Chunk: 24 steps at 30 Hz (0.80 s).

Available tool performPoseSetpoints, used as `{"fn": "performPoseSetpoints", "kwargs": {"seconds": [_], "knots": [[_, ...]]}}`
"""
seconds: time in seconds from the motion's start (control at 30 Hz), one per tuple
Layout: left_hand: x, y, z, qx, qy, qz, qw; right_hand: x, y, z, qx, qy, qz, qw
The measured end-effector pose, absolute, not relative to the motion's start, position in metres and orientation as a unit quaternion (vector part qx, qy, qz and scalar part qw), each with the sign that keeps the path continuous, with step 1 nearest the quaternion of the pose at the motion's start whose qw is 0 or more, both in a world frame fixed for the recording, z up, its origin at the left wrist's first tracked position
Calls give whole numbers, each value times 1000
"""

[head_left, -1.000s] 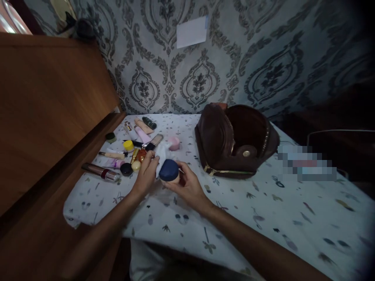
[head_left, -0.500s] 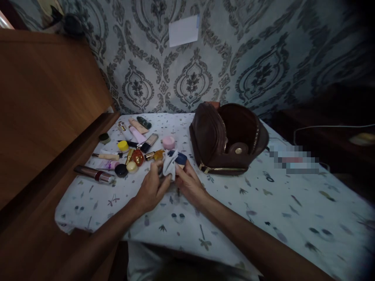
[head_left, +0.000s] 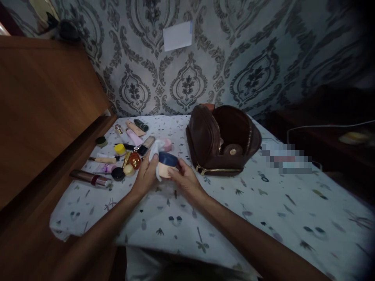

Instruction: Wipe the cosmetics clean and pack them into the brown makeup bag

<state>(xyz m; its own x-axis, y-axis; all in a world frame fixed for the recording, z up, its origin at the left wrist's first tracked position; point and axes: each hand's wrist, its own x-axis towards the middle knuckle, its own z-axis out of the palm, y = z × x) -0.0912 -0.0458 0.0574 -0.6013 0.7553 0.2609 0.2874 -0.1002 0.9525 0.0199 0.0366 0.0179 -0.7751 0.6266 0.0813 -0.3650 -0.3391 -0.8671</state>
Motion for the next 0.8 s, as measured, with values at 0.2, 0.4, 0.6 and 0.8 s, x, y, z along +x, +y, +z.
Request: {"fn": "performPoseSetpoints", "kwargs": {"seconds": [0.2,0.4,0.6,0.8], "knots": [[-80,-32,60,450,639,604,157,19,43,18,-167,-504,780,331],[-73,-23,48,509,647,558,105,28,45,20,-167,-598,674,400],[-90,-13,59,371,685,608,154,31,51,18,-122,-537,757,351],[-76,-13,64,336,686,630,141,27,64,20,-146,-453,822,312]]}}
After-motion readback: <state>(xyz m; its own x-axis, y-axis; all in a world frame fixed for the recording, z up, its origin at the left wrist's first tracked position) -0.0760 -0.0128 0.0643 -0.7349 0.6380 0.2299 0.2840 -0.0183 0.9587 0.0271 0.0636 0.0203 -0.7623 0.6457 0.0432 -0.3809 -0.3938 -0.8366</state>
